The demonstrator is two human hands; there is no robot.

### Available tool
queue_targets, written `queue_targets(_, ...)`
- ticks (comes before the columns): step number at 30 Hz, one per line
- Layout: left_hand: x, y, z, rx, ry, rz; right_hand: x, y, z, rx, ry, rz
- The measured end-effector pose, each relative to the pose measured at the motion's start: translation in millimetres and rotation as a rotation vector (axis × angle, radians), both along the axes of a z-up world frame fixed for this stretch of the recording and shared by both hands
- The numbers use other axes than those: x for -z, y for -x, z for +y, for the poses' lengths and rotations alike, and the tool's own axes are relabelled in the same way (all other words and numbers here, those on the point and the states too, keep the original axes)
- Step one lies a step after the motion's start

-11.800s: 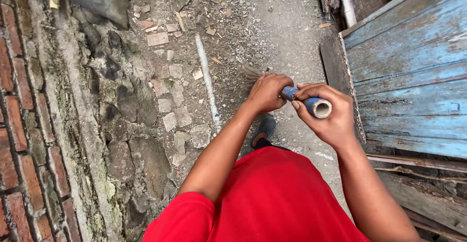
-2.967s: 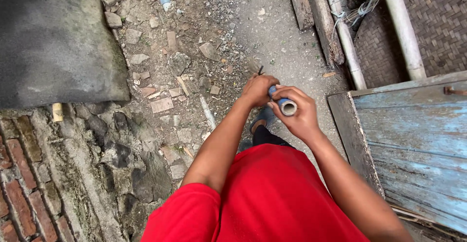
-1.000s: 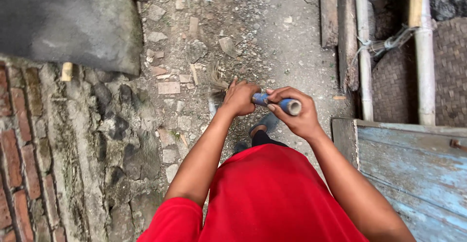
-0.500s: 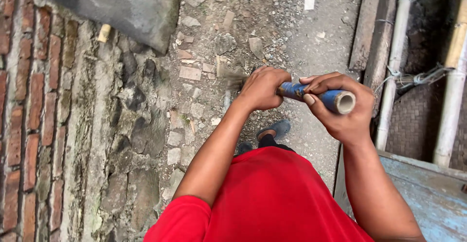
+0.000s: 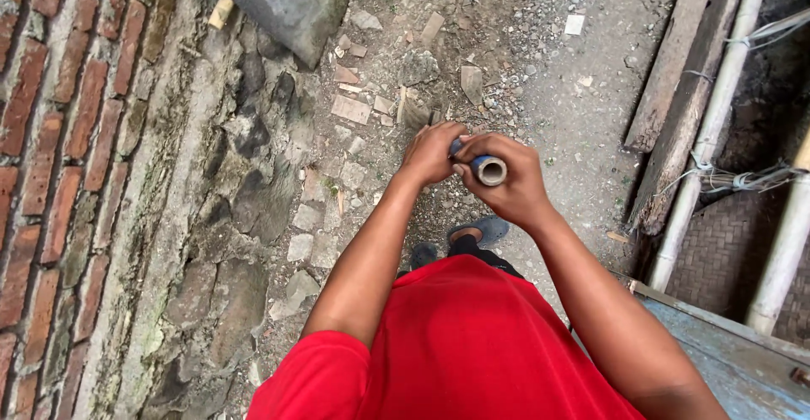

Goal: The person attaches a broom head to a pipe handle by inserting the broom head into the pipe and pressing them together by hand.

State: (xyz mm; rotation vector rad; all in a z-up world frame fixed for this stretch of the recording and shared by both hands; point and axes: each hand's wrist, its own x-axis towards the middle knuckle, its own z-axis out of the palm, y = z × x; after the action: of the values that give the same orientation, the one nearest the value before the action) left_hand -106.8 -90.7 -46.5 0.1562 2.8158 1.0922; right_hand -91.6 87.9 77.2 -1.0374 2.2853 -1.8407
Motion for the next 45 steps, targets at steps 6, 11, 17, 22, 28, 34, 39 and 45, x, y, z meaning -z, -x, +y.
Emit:
queue_targets(6, -7.3, -64.8, -28.2, -0.059, 0.054, -0.055, -2.3, -27.3, -19.1, -0.217, -0.035, -0.022)
queue_targets(11, -25.9, -109.0, -42.8, -0.069, 0.075, -0.095, -20.2, -40.2, -23.1, -0.326, -0.016, -0.145)
queue_targets(17, -72.0, -121.1, -41.6, -0.065, 0.045, -0.121, -30.7, -37.5, -8.5, -0.310, 0.154, -0.317)
queue_targets(22, -92.4, -108.4, -33.4, -0.005, 0.048, -0.072, -51.4, -40.7, 9.8, -0.226, 0.185, -0.311)
queue_targets(28, -93.9, -74.1, -24.2, 0.094, 0.004, -0.014, -70.4, -39.4, 13.8, -0.146, 0.091, -0.142)
queue_targets(34, -65.7, -33.4, -16.8, 0.178, -0.022, 0.128, -59.7, -34.9, 4.1, -0.031, 0.020, -0.018)
queue_targets(39, -18.5, -21.1, -18.2, 0.101, -0.016, 0.135, -30.6, -30.5, -9.7, -0.043, -0.079, 0.013)
queue_targets(45, -0.1, -51.8, -30.2, 0.024, -0.001, 0.022, 2.5, -32.6, -22.1, -0.189, -0.020, -0.092)
